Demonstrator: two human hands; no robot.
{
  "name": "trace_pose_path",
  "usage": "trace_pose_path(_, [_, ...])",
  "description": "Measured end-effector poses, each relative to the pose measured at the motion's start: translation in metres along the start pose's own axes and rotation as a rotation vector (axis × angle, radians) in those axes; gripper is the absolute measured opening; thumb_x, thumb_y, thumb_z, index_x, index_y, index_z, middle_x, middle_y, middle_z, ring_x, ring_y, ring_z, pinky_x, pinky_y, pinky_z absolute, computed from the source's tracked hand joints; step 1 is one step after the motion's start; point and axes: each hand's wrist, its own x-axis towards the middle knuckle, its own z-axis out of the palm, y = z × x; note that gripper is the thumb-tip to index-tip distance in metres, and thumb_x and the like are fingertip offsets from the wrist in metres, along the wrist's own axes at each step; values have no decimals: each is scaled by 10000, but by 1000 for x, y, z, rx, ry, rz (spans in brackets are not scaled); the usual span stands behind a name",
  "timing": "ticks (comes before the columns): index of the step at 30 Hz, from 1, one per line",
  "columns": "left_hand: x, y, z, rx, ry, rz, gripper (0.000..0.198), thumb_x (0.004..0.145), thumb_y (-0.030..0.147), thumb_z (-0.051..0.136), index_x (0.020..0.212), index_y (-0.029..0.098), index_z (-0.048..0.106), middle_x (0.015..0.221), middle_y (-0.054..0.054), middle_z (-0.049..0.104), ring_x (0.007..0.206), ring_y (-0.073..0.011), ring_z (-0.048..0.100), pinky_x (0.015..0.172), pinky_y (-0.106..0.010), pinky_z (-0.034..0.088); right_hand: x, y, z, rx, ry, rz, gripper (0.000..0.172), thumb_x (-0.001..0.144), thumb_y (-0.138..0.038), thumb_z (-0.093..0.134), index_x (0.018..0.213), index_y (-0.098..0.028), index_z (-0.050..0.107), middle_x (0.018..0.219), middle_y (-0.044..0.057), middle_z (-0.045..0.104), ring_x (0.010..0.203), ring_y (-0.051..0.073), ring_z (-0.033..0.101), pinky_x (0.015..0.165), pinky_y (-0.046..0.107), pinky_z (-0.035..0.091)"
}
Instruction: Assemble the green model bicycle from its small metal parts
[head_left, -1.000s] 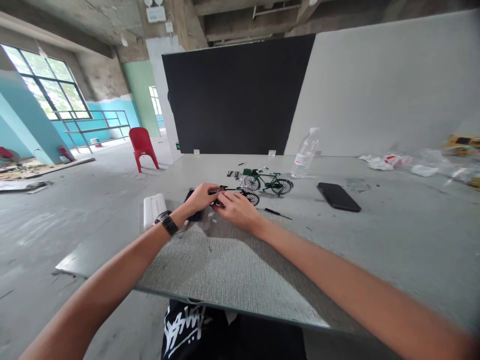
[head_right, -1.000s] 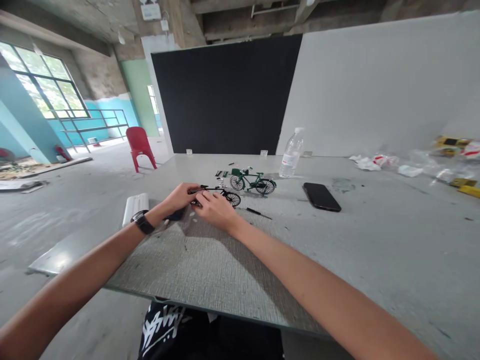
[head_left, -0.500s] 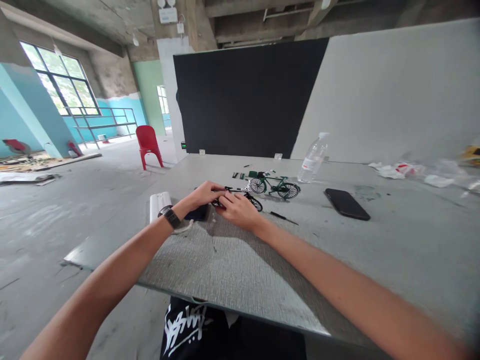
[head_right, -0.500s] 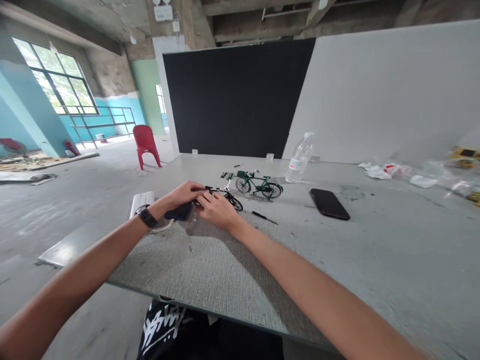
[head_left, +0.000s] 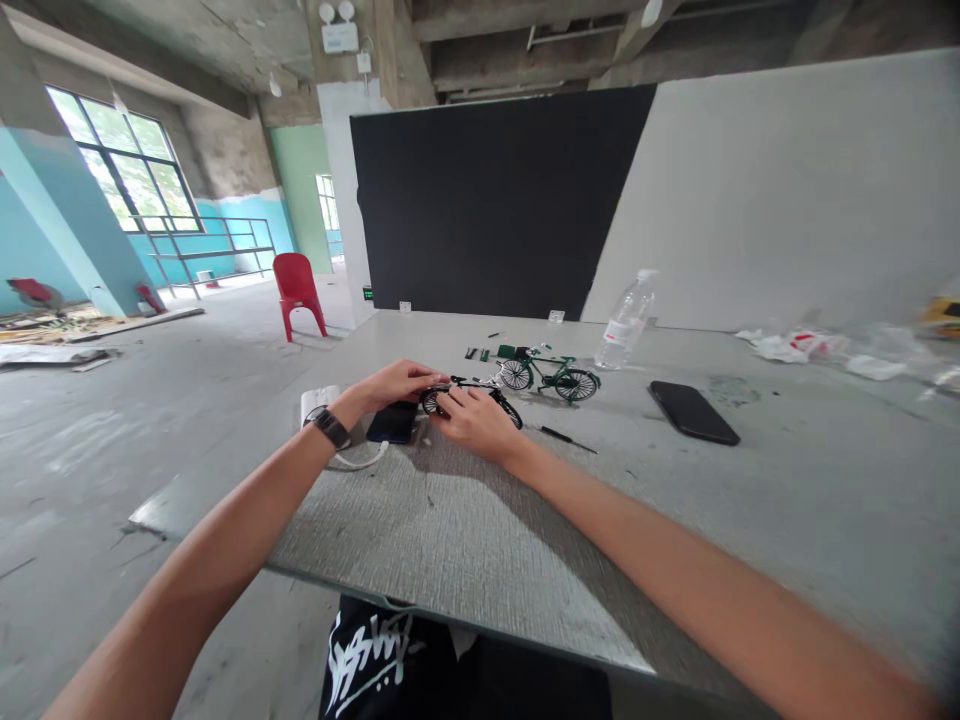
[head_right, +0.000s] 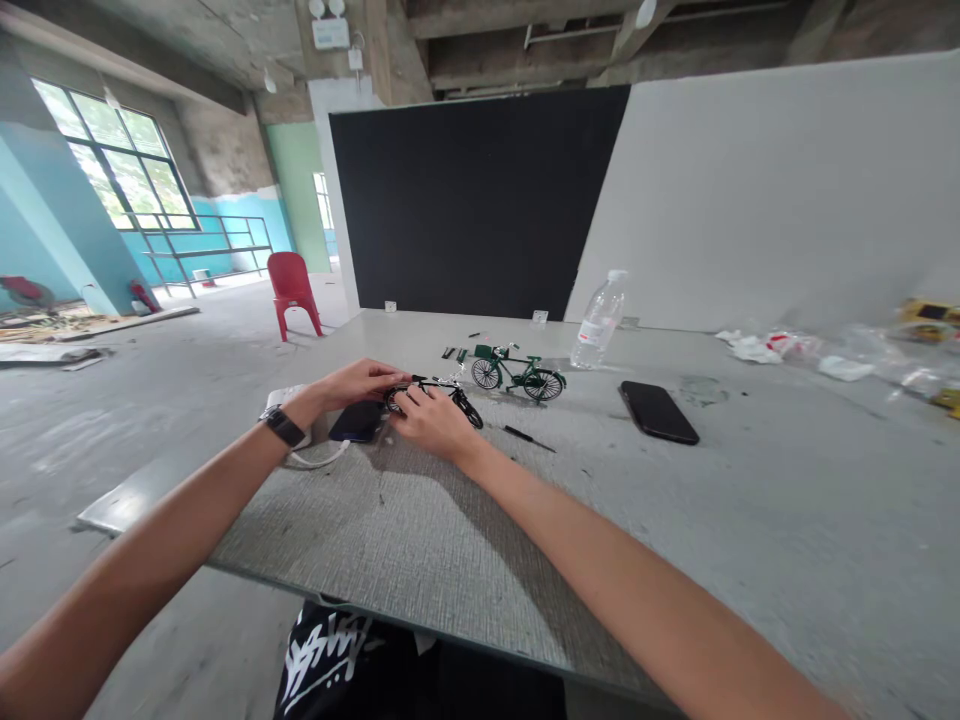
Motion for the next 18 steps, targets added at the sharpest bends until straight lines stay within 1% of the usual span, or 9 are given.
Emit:
trace_pose_path(3, [-2, -1, -6, -101, -125, -33, 368, 891, 478, 643, 1019, 162, 783, 977, -110, 749, 777, -169, 636, 681, -280, 482, 2, -1, -1, -47, -12, -3, 202, 997, -156, 485, 952, -183, 680, 1023, 97, 663, 960, 226, 577, 722, 341, 392])
trace_pose_path(7, [-2, -2, -10, -101, -107, -49, 325, 876, 455, 671, 945, 160, 790, 890, -92, 739, 731, -153, 612, 676, -280, 470, 5, -4, -1, -93, -34, 5, 183, 994, -157, 480, 966, -172, 660, 1017, 95, 659, 938, 232, 579, 703, 344, 392])
trace_pose_path(11, [-2, -2, -10, -79, -96, -71, 315, 885, 447, 659, 909, 159, 784, 797, -60, 707, 669, -128, 569, 657, -273, 454, 7, -6, -1, -107, -43, 12, 195, 993, -144, 463, 986, -163, 657, 1014, 99, 662, 904, 229, 581, 684, 347, 389])
trace_pose_path(15, [-1, -6, -9, -95, -106, -65, 322, 887, 456, 658, 873, 156, 775, 784, -50, 695, 688, -130, 572, 671, -274, 458, 10, -9, 0, -125, -53, 28, 214, 1002, -147, 444, 1008, -157, 657, 997, 99, 668, 877, 224, 582, 671, 348, 385])
trace_pose_path(18, [0, -10, -10, -117, -113, -57, 324, 880, 461, 668, 875, 155, 772, 819, -54, 700, 716, -133, 581, 692, -275, 466, 12, -10, 0, -112, -62, 48, 218, 1004, -141, 434, 1007, -148, 652, 991, 105, 668, 882, 226, 583, 677, 350, 382])
